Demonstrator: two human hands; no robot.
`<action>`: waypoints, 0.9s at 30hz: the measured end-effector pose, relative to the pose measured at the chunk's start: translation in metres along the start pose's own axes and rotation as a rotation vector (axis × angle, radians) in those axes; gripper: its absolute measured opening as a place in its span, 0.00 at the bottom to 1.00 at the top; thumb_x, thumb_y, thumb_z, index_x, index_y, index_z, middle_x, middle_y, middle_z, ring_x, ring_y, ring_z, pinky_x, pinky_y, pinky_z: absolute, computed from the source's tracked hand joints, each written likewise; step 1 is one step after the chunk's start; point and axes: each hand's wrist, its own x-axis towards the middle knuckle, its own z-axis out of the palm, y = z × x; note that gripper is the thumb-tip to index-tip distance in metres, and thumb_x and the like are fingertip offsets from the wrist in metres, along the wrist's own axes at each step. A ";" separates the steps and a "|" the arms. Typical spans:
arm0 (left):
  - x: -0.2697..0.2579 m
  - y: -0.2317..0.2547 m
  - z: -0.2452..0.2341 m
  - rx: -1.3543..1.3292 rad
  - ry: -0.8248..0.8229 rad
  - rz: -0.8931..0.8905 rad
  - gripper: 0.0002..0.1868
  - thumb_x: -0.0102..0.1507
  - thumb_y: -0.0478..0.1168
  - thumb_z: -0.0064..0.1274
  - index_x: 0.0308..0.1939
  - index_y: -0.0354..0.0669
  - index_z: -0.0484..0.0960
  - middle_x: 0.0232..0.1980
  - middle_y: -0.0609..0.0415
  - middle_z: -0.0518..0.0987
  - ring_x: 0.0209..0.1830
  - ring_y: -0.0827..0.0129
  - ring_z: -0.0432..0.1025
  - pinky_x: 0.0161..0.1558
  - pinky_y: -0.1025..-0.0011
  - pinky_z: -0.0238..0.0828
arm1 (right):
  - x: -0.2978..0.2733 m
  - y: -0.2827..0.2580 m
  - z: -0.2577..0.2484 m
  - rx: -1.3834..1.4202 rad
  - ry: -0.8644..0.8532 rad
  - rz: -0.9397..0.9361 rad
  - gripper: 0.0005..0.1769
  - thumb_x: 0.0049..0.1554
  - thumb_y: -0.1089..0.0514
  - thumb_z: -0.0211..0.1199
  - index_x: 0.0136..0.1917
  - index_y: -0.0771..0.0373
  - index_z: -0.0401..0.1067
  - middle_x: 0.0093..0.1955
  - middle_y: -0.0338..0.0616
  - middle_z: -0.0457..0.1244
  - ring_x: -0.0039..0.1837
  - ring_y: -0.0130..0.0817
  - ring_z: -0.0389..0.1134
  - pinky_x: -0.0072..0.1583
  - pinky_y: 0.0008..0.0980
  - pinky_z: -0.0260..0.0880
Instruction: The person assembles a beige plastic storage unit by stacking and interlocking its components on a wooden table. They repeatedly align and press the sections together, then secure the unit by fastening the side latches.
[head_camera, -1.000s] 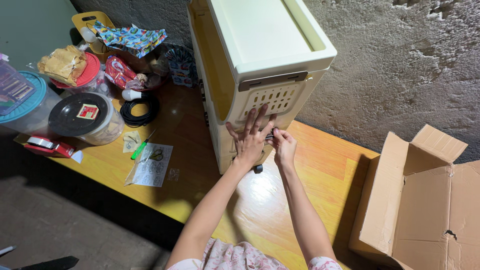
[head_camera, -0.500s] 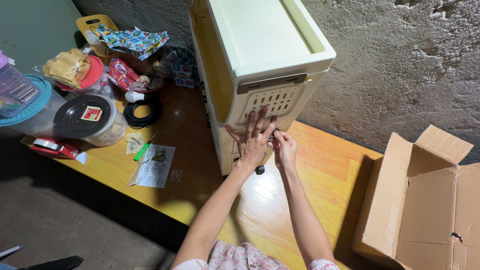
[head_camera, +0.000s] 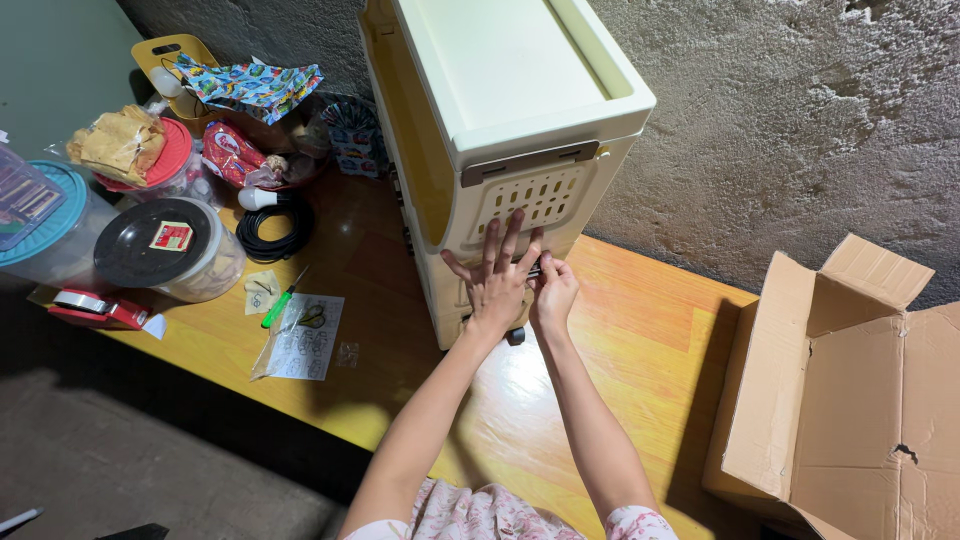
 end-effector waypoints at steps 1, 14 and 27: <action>-0.001 0.000 -0.001 0.042 0.013 0.001 0.36 0.61 0.51 0.60 0.74 0.74 0.71 0.86 0.63 0.45 0.87 0.60 0.34 0.65 0.15 0.18 | 0.000 0.002 0.001 -0.005 0.026 -0.007 0.11 0.65 0.57 0.61 0.44 0.66 0.69 0.36 0.40 0.64 0.36 0.24 0.62 0.38 0.26 0.63; 0.002 0.001 0.003 0.106 0.066 -0.017 0.27 0.68 0.52 0.55 0.72 0.76 0.71 0.86 0.65 0.45 0.87 0.61 0.34 0.67 0.15 0.18 | -0.012 -0.002 0.023 -0.040 0.257 -0.077 0.10 0.62 0.59 0.65 0.42 0.67 0.68 0.36 0.40 0.64 0.35 0.24 0.63 0.36 0.25 0.65; 0.000 0.000 0.002 0.085 0.045 0.020 0.35 0.62 0.49 0.60 0.74 0.74 0.71 0.87 0.62 0.45 0.87 0.58 0.33 0.66 0.16 0.14 | -0.015 -0.022 0.000 0.016 -0.023 0.113 0.09 0.59 0.60 0.66 0.51 0.64 0.70 0.42 0.38 0.66 0.39 0.25 0.69 0.43 0.28 0.73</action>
